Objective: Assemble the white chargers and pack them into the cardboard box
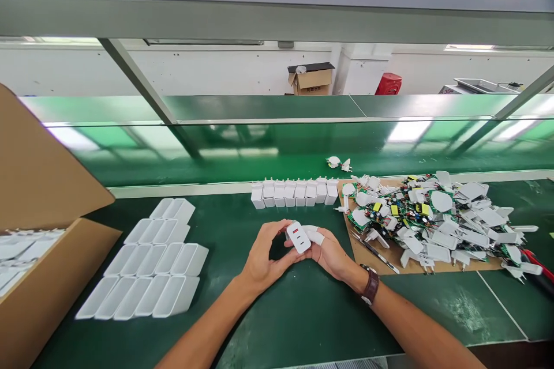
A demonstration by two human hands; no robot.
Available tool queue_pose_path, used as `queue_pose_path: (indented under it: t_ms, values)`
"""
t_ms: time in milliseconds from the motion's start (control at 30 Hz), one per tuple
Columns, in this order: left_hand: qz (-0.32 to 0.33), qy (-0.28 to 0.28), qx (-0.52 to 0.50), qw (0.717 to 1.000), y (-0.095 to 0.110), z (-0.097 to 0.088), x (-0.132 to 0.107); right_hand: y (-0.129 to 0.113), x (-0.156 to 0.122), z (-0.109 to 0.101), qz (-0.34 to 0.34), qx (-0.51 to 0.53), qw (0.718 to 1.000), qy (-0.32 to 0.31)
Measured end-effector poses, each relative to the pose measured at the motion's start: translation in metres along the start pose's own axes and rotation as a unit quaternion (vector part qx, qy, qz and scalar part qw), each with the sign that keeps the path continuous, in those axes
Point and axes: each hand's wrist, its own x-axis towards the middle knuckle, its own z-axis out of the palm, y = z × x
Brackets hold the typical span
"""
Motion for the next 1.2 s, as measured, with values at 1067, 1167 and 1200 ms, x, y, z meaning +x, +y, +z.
queue_pose_path:
  t_ms: [1067,1167,1200]
  values:
    - [-0.147,-0.112,-0.022,0.982,-0.006,-0.001,-0.01,0.006,-0.002,-0.025,-0.371,-0.559,0.74,0.05]
    - [-0.18,-0.129,-0.032,0.975,-0.009,0.0,-0.012,0.001,-0.004,-0.024,-0.397,-0.613,0.683,0.035]
    - [-0.177,-0.126,-0.038,0.975,-0.009,0.0,-0.012,0.0,-0.004,-0.022,-0.407,-0.61,0.679,0.038]
